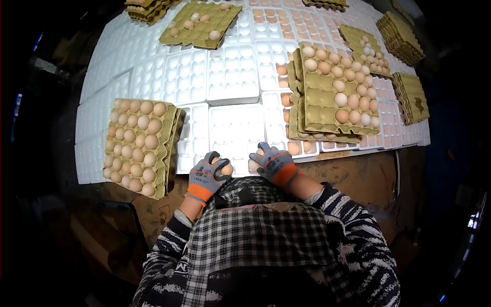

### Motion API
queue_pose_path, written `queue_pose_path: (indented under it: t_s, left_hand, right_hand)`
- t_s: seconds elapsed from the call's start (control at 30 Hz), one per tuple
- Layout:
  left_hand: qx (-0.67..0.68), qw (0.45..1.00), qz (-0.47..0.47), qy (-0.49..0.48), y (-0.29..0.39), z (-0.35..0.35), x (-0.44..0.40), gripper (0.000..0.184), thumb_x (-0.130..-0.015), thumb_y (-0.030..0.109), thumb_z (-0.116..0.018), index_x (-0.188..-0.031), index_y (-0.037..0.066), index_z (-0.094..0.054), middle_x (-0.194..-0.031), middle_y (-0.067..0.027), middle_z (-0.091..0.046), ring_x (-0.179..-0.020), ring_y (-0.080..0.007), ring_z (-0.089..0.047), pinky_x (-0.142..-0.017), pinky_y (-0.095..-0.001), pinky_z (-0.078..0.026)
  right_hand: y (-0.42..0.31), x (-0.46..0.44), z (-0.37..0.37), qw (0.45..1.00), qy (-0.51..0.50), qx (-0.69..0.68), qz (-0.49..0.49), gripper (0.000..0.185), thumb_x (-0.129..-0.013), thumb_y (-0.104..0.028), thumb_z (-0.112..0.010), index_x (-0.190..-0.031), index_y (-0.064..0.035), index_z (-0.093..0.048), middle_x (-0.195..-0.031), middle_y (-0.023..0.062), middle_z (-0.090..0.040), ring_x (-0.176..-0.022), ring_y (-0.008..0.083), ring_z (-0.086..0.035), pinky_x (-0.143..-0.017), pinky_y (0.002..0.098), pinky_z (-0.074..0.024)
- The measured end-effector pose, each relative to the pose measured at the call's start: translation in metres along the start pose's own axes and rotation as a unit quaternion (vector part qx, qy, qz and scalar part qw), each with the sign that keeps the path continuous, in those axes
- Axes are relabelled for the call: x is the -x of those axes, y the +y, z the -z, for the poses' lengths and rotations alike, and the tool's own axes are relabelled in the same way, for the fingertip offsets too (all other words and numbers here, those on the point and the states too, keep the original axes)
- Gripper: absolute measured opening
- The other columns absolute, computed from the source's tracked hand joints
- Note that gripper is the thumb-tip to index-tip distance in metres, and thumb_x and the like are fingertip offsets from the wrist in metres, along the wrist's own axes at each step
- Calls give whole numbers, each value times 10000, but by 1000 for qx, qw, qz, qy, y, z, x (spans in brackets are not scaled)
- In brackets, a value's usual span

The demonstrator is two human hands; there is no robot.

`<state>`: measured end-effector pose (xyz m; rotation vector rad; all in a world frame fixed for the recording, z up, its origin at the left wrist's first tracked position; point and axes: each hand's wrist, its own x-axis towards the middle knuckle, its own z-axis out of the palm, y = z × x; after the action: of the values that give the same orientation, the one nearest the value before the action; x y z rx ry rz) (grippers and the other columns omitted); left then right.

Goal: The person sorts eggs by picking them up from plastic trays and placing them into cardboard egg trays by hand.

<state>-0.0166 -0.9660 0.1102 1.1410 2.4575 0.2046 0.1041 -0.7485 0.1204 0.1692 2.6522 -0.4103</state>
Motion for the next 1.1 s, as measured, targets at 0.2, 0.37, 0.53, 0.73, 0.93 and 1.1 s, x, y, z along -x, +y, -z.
queue_pose_path:
  t_s: [0.2, 0.37, 0.53, 0.73, 0.93, 1.1]
  left_hand:
    - [149, 979, -39, 136, -24, -13, 8, 502, -688, 315, -847, -1158, 210, -707, -1181, -122, -593, -996, -308, -640, -856, -404, -552]
    - [61, 991, -64, 102, -21, -7, 2, 487, -782, 263, -772, -1248, 213, -640, -1183, -117, -590, -1041, -329, -615, -879, -413, -538]
    - [84, 996, -4, 25, -11, -11, -43, 501, -866, 263, -648, -1356, 228, -548, -1388, -63, -518, -1147, -313, -590, -933, -394, -510]
    - [60, 977, -134, 156, 23, -2, -71, 518, -842, 176, -621, -1355, 177, -552, -1300, -141, -527, -1053, -318, -595, -892, -408, -497]
    - [1, 971, -206, 120, 28, -42, -100, 560, -838, 200, -603, -1392, 167, -529, -1304, -154, -516, -1207, -330, -472, -1019, -478, -336]
    - [199, 906, -321, 191, 137, 47, -124, 488, -825, 151, -683, -1303, 120, -594, -1205, -121, -578, -1093, -339, -539, -953, -431, -442]
  right_hand:
    - [-20, -18, -25, 993, 29, -19, 113, 391, -914, -275, -583, -1303, -248, -578, -1273, 131, -559, -1014, 307, -662, -798, 403, -558]
    - [-17, -31, -23, 979, 126, -149, 53, 445, -901, -335, -631, -1332, -240, -573, -1202, 114, -589, -1012, 298, -638, -845, 374, -536]
    - [11, -59, -49, 905, 260, -329, 67, 383, -910, -169, -606, -1293, -162, -600, -1196, 143, -593, -1036, 336, -609, -909, 409, -517]
    - [33, -27, -21, 868, 366, -326, 81, 386, -864, -97, -626, -1249, -112, -629, -1243, 116, -602, -1113, 308, -595, -940, 378, -503]
    - [112, 97, 77, 841, 530, -101, -32, 415, -775, -63, -708, -1184, -107, -659, -1146, 122, -644, -1042, 322, -622, -883, 404, -530]
    - [203, 134, 85, 869, 466, 15, -168, 422, -790, -93, -679, -1196, -204, -650, -1179, 79, -642, -1050, 317, -613, -906, 416, -515]
